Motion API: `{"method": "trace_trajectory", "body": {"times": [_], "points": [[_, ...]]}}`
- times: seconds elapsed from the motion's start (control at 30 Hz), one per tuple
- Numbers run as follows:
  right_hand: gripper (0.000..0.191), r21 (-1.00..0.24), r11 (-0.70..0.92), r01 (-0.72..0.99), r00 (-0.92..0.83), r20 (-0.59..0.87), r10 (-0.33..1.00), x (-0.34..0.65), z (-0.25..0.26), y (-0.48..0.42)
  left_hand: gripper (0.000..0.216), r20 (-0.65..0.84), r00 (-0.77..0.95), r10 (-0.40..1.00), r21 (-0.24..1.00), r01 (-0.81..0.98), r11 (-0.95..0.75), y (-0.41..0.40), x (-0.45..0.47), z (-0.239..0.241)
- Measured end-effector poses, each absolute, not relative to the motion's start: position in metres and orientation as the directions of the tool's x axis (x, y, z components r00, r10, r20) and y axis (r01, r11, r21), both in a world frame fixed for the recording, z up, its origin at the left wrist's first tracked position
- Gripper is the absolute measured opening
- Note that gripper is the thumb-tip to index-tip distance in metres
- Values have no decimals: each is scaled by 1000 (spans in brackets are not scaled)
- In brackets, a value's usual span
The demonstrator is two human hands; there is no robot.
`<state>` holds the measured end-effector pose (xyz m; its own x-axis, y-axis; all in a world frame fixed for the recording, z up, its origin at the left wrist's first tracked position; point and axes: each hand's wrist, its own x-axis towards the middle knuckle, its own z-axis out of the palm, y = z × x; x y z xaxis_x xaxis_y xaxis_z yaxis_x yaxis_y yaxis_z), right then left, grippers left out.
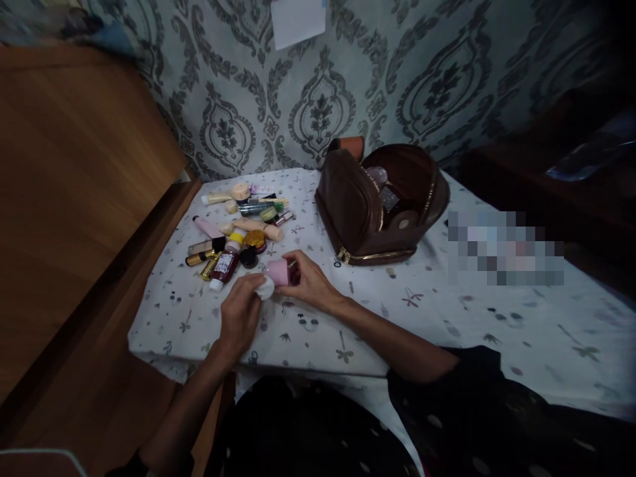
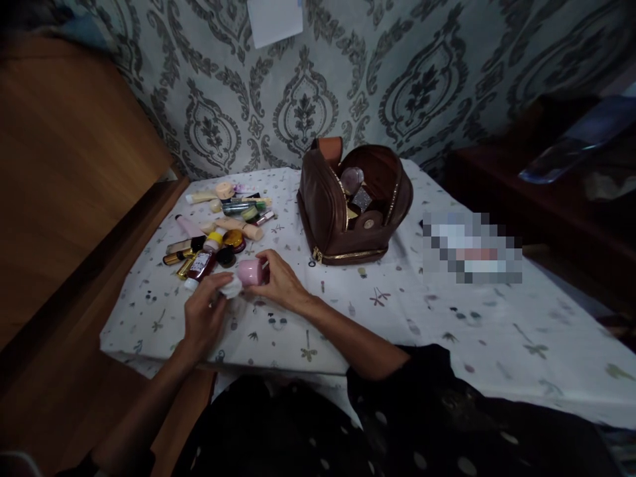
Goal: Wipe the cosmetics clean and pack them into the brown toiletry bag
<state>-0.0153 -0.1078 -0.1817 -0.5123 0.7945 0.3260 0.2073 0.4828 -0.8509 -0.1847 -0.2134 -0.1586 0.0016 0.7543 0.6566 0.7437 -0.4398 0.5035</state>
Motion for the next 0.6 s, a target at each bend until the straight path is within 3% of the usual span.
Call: {"method": "trace_trajectory", "body": {"times": [0.13,0.23,0.37,0.6], "points": [[54,-819,537,201,-561,353,748,-15,-184,-109,30,701,229,675,291,772,-565,-208,-184,-156],[57,-778,613,137,-616,418,668,-12,-183,-108,27,679,209,704,282,811,-513,-199,-187,-152],[54,-764,643,49,-676,449,584,-8,-182,-106,20,584,108,804,438,792,-425,-183,-196,-143],[53,-885,462,-61,-726,357,588,-3,-183,-100,13,392,50,919,773,524,-358,-154,-214,-143]]}}
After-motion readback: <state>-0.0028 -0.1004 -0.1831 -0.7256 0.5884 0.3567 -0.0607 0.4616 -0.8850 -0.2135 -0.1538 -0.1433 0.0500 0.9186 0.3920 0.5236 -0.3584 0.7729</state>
